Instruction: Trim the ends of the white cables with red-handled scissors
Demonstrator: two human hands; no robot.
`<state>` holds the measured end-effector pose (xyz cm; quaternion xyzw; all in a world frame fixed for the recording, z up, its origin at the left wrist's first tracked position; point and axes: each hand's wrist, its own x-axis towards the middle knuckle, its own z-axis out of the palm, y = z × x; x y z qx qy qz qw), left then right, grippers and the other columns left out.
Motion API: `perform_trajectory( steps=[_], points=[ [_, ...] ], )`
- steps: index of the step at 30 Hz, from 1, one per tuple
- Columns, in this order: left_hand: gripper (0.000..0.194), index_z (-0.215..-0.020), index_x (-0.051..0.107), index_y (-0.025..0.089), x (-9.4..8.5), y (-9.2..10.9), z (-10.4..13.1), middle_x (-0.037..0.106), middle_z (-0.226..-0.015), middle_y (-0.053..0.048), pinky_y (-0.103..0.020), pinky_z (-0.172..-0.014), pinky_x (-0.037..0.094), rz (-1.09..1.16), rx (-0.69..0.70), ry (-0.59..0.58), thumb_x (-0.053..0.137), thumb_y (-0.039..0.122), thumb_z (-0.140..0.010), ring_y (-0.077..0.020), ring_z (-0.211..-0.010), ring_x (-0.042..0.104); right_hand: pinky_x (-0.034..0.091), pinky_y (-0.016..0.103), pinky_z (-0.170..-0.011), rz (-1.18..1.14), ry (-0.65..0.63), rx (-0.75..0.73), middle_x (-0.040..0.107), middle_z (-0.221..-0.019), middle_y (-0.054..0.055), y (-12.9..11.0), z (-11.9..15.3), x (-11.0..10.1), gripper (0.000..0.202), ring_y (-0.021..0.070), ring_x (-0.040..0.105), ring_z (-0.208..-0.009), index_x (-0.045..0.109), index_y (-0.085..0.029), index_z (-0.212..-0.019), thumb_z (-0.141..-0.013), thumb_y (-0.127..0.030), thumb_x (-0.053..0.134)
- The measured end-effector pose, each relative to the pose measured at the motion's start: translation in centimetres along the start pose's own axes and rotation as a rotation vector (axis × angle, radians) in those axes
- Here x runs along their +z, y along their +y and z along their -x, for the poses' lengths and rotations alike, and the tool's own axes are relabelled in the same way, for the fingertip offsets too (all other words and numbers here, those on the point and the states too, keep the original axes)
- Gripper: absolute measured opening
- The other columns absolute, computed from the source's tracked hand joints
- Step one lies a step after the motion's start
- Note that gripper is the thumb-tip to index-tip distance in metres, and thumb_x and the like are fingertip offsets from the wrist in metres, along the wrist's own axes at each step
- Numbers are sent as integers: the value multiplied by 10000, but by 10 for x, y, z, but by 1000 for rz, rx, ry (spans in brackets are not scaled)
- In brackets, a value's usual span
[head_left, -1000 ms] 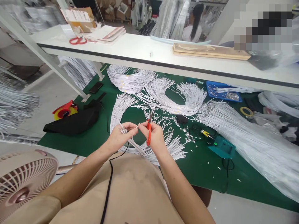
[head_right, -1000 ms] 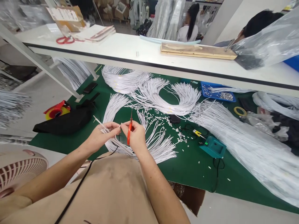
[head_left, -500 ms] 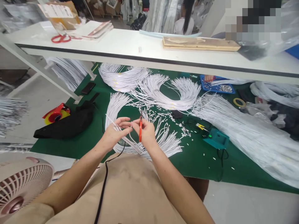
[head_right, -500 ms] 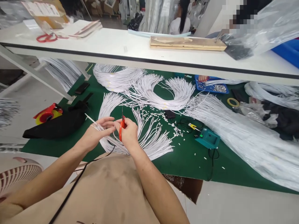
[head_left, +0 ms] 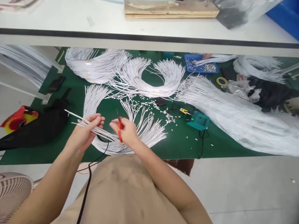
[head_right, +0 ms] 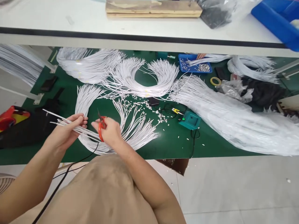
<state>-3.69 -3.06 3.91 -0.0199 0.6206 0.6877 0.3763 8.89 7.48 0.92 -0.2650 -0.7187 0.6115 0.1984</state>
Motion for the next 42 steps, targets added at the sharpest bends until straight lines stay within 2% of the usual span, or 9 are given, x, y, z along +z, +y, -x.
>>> perform_trajectory(
  steps=[3,5,11,17,21,30,36,39,42],
  points=[
    [276,-851,640,130,5,-6,-1,660,-751,-30,-160,-594,496,21,4,50,754,119,-600,-85,-650,594,427,216,-623,-24,-197,215,644,-702,-13,28,11,10,242,136,582,-687,691,-214,-832,-696,-406,632],
    [344,-914,636,153,6,-11,0,665,-773,-24,-210,-671,516,32,21,64,758,115,-595,-98,-674,606,404,202,-569,-44,-245,289,614,-620,-25,41,15,11,247,124,559,-624,698,-209,-799,-678,-417,643],
    [471,-1101,569,248,8,-25,9,653,-903,5,-402,-909,457,87,21,-71,714,172,-660,-136,-816,607,371,193,-540,-41,-149,313,578,-591,-31,47,12,17,271,103,509,-578,683,-202,-781,-710,-452,609],
    [327,-997,605,190,-1,-37,-7,657,-883,-30,-275,-793,474,-95,-134,-143,698,252,-690,-150,-848,600,352,213,-564,222,-51,93,572,-686,-7,39,6,25,228,117,490,-627,608,-193,-704,-753,-414,582],
    [336,-975,607,163,-4,-34,-26,669,-910,-57,-300,-793,472,-124,-177,-209,706,277,-674,-159,-832,618,343,225,-590,386,9,23,545,-689,3,34,-1,26,184,121,482,-634,556,-190,-672,-800,-321,531],
    [334,-910,615,149,-22,-26,-59,670,-878,-63,-335,-813,465,-116,-219,-332,737,285,-630,-170,-823,626,380,239,-628,326,151,108,569,-713,21,32,-10,50,209,133,509,-664,599,-183,-739,-821,-348,499],
    [247,-837,605,148,-42,-28,-70,603,-762,-1,-286,-767,476,89,-282,-256,730,255,-653,-112,-753,585,394,239,-632,284,291,182,580,-661,3,20,-11,60,212,123,512,-629,608,-173,-700,-794,-336,510],
    [217,-810,590,164,-42,-32,-77,531,-664,36,-239,-662,477,306,-386,-211,711,284,-677,-66,-609,532,390,232,-602,278,310,257,568,-621,-11,19,-8,63,214,116,498,-592,615,-171,-688,-777,-333,509],
    [207,-799,601,160,-32,-33,-79,475,-591,55,-173,-498,401,326,-444,-269,711,283,-674,-32,-476,448,378,228,-559,276,229,323,544,-577,-17,18,-6,66,227,113,475,-553,617,-168,-657,-762,-341,514]
  ],
)
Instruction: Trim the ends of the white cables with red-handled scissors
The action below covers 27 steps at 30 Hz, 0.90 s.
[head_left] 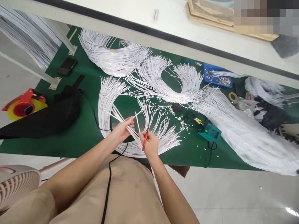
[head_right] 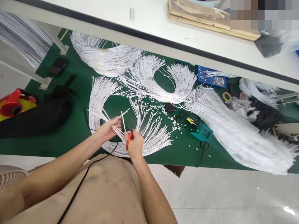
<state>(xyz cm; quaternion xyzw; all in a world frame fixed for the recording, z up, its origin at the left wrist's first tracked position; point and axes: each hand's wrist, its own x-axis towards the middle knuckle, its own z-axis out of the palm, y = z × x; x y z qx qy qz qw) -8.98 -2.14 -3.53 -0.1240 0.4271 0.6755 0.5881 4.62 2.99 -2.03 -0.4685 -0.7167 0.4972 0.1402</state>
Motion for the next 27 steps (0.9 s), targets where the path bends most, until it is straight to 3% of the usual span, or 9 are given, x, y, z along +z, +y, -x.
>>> perform_trajectory(
  steps=[6,10,13,16,20,24,27],
  points=[
    [198,-754,608,118,12,-2,-4,581,-648,-13,-201,-487,397,-130,-112,-30,738,180,-618,-82,-525,538,405,239,-623,-49,59,-110,587,-692,4,-7,-4,-9,193,126,508,-640,632,-182,-762,-777,-340,523],
    [197,-747,554,163,7,0,-5,621,-814,-6,-187,-579,424,-95,18,14,720,202,-648,-77,-687,579,400,237,-590,-41,60,-50,562,-631,-6,-1,-2,-8,209,121,491,-594,623,-180,-703,-757,-369,555],
    [233,-700,519,156,8,0,-3,627,-928,-25,-195,-619,426,-115,115,-37,735,214,-635,-103,-807,590,394,236,-572,-59,50,-4,543,-600,-13,7,4,0,214,112,469,-563,607,-175,-660,-746,-366,560],
    [280,-665,487,154,13,2,3,637,-825,-21,-195,-575,396,-199,153,-61,755,207,-603,-111,-751,596,399,240,-571,-157,3,38,550,-602,-8,6,3,1,219,112,469,-567,617,-167,-656,-720,-374,582],
    [273,-702,482,167,22,3,14,650,-767,-19,-210,-572,382,-338,147,-72,732,250,-634,-108,-678,594,409,240,-574,-422,23,129,534,-604,-2,-7,-21,-17,274,107,475,-570,639,-147,-714,-725,-412,571],
    [273,-690,456,174,31,0,29,644,-738,-12,-221,-580,383,-440,147,-110,709,274,-662,-115,-656,593,410,235,-578,-603,-208,110,522,-576,-6,-24,-44,-38,281,101,499,-571,638,-145,-671,-729,-414,579],
    [279,-678,447,174,36,-3,38,622,-703,0,-225,-581,387,-473,168,-136,708,272,-663,-123,-659,594,411,241,-562,-630,-409,101,538,-551,-17,-33,-44,-41,269,96,512,-526,632,-145,-683,-719,-408,593]
  ],
)
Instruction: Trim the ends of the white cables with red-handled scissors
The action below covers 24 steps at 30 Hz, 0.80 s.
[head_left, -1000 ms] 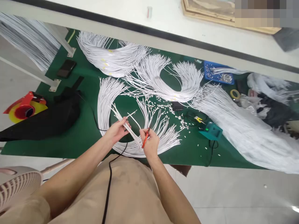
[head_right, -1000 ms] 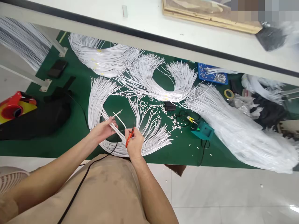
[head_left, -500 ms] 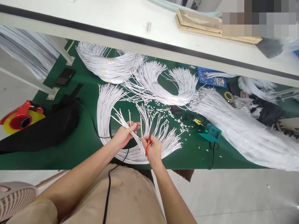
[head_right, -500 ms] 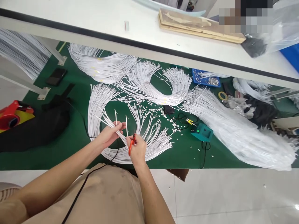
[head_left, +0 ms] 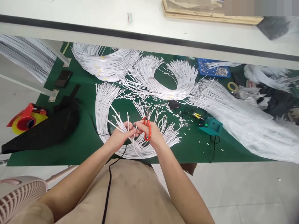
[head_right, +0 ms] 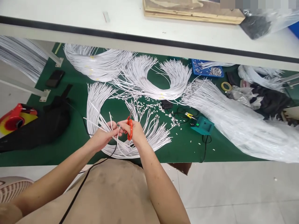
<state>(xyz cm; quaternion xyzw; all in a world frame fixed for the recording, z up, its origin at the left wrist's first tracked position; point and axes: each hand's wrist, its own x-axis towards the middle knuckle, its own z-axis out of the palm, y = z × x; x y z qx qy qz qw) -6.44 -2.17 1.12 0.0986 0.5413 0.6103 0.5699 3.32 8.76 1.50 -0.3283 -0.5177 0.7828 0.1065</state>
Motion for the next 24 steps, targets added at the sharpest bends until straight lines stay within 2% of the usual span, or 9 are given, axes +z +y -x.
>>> perform_trajectory(
  steps=[2,5,8,10,12,15,20,24],
  points=[
    [266,-703,465,176,3,1,5,593,-672,18,-220,-563,380,-9,12,17,710,270,-661,-126,-655,593,421,248,-569,29,-37,-16,549,-551,-22,-1,4,4,251,96,520,-511,629,-146,-707,-720,-395,592],
    [279,-766,493,180,5,2,10,572,-660,31,-208,-522,355,-19,33,86,728,261,-639,-123,-638,589,431,257,-604,184,82,-129,595,-634,-2,-1,11,5,214,113,547,-579,636,-157,-711,-716,-368,599],
    [332,-837,522,177,6,3,14,597,-700,17,-214,-520,356,-43,46,133,748,258,-607,-129,-643,594,418,260,-632,498,224,-219,628,-742,19,-1,20,-1,195,135,562,-673,654,-184,-745,-740,-365,581],
    [368,-878,537,175,7,3,17,605,-710,11,-219,-519,358,-61,61,139,755,261,-594,-134,-651,593,398,261,-617,762,247,-232,626,-780,30,-1,26,-7,194,147,561,-696,651,-193,-743,-751,-371,575],
    [377,-889,544,172,8,4,20,604,-702,13,-218,-515,358,-77,84,139,756,259,-590,-123,-637,577,370,257,-582,997,213,-219,611,-777,41,-1,33,-10,197,152,553,-684,642,-190,-728,-749,-376,582],
    [360,-880,543,171,10,5,24,605,-711,16,-211,-518,365,-104,104,134,749,260,-598,-97,-602,542,327,248,-539,1209,143,-197,593,-772,40,-2,41,-8,224,148,542,-661,625,-196,-718,-775,-401,552],
    [349,-848,526,172,9,8,30,610,-749,7,-202,-518,373,-167,144,144,747,263,-594,-102,-628,546,298,241,-528,1429,94,-161,586,-778,30,-11,48,-2,256,147,549,-667,608,-199,-743,-816,-406,477],
    [343,-848,511,176,5,10,35,618,-775,-2,-201,-534,386,-204,163,169,739,257,-605,-107,-653,556,300,244,-535,1514,41,-159,595,-791,35,-16,49,3,255,148,559,-682,613,-194,-758,-827,-374,446]
  ],
)
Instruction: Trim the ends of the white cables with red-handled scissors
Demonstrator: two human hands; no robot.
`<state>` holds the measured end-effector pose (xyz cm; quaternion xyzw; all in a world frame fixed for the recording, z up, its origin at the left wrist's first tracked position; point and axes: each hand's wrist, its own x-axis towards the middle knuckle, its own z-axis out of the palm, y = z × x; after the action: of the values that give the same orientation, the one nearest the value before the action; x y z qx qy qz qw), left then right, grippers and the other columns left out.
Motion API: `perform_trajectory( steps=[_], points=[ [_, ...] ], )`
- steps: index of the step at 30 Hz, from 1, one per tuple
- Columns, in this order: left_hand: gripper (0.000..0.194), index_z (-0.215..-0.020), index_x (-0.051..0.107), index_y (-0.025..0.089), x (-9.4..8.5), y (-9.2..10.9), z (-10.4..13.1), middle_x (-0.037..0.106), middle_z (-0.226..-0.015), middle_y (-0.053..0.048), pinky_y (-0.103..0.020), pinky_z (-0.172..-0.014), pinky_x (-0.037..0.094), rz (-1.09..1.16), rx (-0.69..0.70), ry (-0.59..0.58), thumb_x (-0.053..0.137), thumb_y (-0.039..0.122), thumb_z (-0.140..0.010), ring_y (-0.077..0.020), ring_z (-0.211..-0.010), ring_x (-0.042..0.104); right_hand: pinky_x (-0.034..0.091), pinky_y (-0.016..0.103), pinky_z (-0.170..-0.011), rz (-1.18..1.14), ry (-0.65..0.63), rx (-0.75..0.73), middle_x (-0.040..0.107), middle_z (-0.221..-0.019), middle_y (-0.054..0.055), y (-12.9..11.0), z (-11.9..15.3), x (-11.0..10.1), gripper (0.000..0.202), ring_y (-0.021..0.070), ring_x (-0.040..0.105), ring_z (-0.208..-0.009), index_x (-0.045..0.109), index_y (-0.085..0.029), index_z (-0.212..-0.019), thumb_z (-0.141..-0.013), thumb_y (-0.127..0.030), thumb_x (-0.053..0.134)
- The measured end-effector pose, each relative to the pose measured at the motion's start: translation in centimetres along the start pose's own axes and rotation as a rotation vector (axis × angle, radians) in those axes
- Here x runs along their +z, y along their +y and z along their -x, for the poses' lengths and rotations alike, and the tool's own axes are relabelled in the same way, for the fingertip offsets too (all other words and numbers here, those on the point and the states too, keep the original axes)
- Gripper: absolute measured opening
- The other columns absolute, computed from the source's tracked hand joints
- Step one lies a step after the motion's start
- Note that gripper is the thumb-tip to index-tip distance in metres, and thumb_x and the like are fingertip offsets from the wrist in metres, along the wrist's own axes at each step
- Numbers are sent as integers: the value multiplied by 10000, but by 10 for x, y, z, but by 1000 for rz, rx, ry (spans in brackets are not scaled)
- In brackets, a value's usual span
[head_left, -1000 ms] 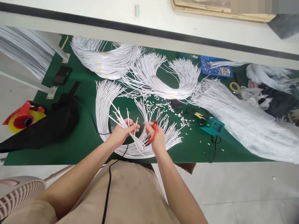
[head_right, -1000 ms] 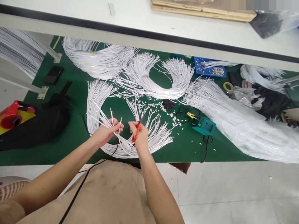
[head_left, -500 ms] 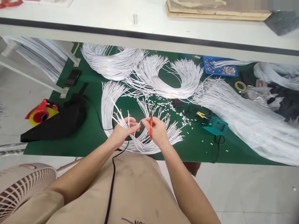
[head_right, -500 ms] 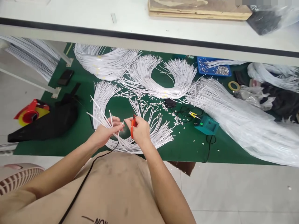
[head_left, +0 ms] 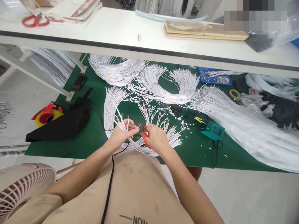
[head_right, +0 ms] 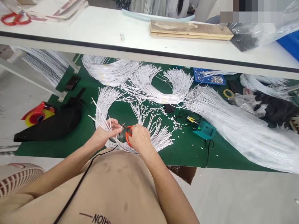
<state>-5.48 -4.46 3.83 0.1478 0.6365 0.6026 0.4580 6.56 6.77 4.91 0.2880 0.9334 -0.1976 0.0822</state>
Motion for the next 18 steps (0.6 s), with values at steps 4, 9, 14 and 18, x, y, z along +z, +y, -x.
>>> perform_trajectory(
  steps=[4,9,14,18],
  points=[
    [313,-833,509,177,-6,-2,6,605,-765,4,-199,-513,374,-4,25,11,725,260,-621,-100,-625,541,320,257,-563,64,11,-47,610,-797,43,-8,0,0,241,159,571,-699,620,-185,-769,-828,-336,442],
    [259,-776,472,181,-11,-5,15,587,-717,22,-200,-491,355,10,81,13,691,263,-664,-93,-584,523,362,269,-626,104,61,-81,612,-763,51,-18,5,4,236,176,580,-728,622,-174,-764,-825,-333,460],
    [270,-706,392,182,-10,-4,22,612,-698,7,-200,-506,356,57,101,-24,652,255,-709,-98,-604,543,374,277,-643,114,102,-80,607,-765,64,-23,11,11,251,181,572,-734,622,-167,-761,-835,-334,451],
    [279,-685,368,184,-6,-2,25,625,-681,-1,-204,-509,354,42,111,-31,629,272,-731,-90,-576,530,374,280,-655,102,151,-70,603,-775,71,-24,17,16,214,186,561,-758,615,-165,-762,-825,-300,462]
  ],
)
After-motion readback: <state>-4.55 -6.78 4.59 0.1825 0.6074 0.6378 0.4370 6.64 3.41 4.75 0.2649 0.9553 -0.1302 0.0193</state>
